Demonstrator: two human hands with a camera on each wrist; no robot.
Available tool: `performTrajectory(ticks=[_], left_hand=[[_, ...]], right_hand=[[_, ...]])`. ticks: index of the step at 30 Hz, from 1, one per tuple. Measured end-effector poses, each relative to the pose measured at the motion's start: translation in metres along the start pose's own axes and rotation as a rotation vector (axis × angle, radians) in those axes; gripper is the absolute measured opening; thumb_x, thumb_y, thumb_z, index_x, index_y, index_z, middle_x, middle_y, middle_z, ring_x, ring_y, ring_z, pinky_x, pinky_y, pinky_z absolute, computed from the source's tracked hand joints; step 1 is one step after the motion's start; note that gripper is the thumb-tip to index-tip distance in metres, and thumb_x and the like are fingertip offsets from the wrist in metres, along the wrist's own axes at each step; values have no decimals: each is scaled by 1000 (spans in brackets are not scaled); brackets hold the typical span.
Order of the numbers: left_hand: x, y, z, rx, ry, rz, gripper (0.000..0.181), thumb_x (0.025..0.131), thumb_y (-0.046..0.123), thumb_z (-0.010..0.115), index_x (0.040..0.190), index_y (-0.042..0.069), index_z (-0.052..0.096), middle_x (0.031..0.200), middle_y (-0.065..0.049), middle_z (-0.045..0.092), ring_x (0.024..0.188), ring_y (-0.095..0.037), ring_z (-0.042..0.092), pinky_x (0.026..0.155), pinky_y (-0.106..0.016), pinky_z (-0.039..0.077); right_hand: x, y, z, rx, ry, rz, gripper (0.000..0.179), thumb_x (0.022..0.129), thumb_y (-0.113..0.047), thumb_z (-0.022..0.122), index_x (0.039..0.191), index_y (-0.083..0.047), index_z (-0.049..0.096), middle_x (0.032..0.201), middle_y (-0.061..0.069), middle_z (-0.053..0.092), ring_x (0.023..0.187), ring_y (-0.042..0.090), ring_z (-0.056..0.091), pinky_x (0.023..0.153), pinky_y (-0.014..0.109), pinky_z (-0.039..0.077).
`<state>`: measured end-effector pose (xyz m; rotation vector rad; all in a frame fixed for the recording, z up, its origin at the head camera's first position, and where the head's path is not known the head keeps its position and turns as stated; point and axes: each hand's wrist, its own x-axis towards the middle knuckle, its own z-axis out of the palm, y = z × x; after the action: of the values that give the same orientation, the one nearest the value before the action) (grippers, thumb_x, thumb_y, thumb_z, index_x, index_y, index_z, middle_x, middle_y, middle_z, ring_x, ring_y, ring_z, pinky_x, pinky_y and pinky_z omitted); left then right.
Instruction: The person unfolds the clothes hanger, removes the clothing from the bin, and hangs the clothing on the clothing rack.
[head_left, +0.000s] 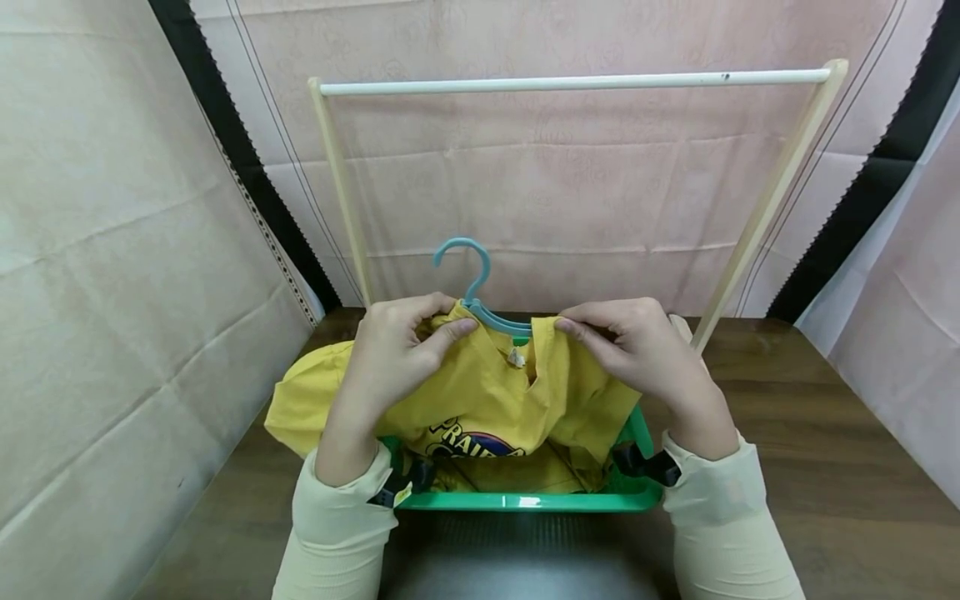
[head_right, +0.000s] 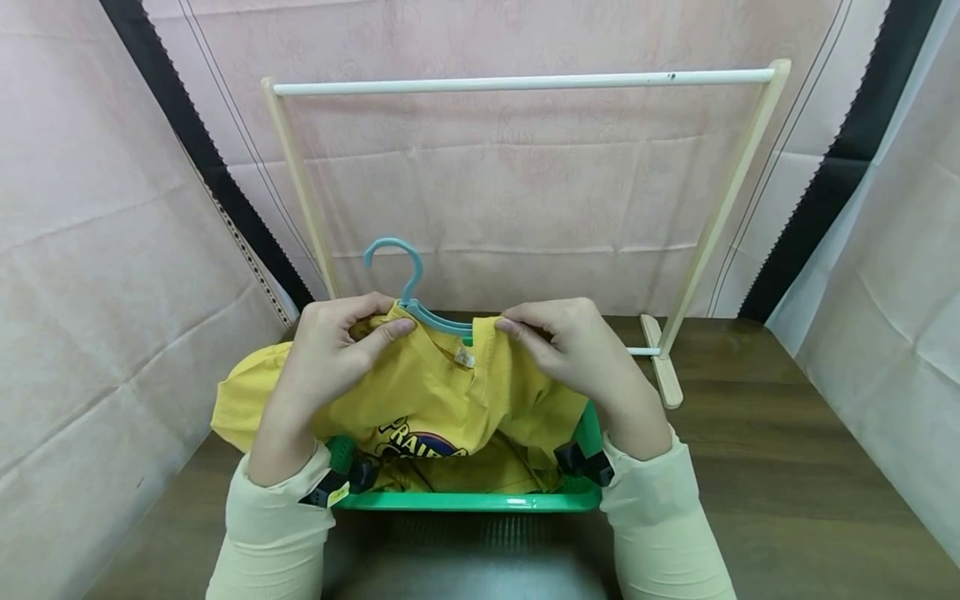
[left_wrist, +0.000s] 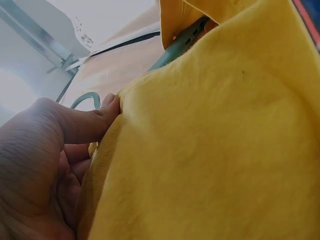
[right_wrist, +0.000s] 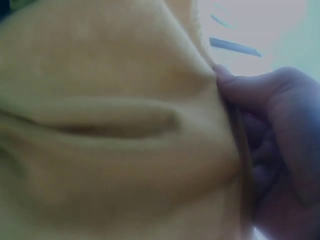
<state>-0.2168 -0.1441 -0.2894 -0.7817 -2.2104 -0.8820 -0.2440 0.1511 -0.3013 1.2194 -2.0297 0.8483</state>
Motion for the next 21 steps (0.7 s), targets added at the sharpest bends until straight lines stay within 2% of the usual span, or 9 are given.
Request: performTrajectory(ticks=[7,10,14,17,21], left_hand=[[0,-3,-4,-12,25,-21,8,92,29,77,90,21,77,71,14,64,53,-5,48,46,-26,38],[-1,-4,-4,-13,17,-34,8,92,30,76,90,22,77,72,14,65,53,-5,49,46,-26,39],[-1,-4,-5,-14,13,-39,7,92,30,77,91,22,77,73,14,65,54,-5,49,47,-26,39],[-1,-3,-4,-15,7,-38,7,91,30,77,91,23,77,72,14,64,55,-4,49,47,-26,39],[-1,-2,-3,-14,5,-29,7,92,30,77,91,23,77,71,15,64,55,-4,50,48,-26,39]], right_hand=[[-3,-1,-14,-46,-80,82,19,94,-15,74,110,-23,77,101,-16,72,68,-3,55,58,15,45],[-7,1,-23,-26,-132,126,23,94,-14,73,115,-23,75,105,-16,71,76,0,58,63,17,47],[-15,6,-33,-18,-179,181,22,95,-14,73,115,-24,74,102,-14,71,74,3,59,62,19,47],[-18,10,-34,3,-197,183,18,95,-14,72,109,-23,76,96,-13,72,70,3,57,60,19,47],[-15,10,-27,28,-184,129,14,93,-8,73,102,-19,78,89,-10,73,65,3,55,57,17,45]])
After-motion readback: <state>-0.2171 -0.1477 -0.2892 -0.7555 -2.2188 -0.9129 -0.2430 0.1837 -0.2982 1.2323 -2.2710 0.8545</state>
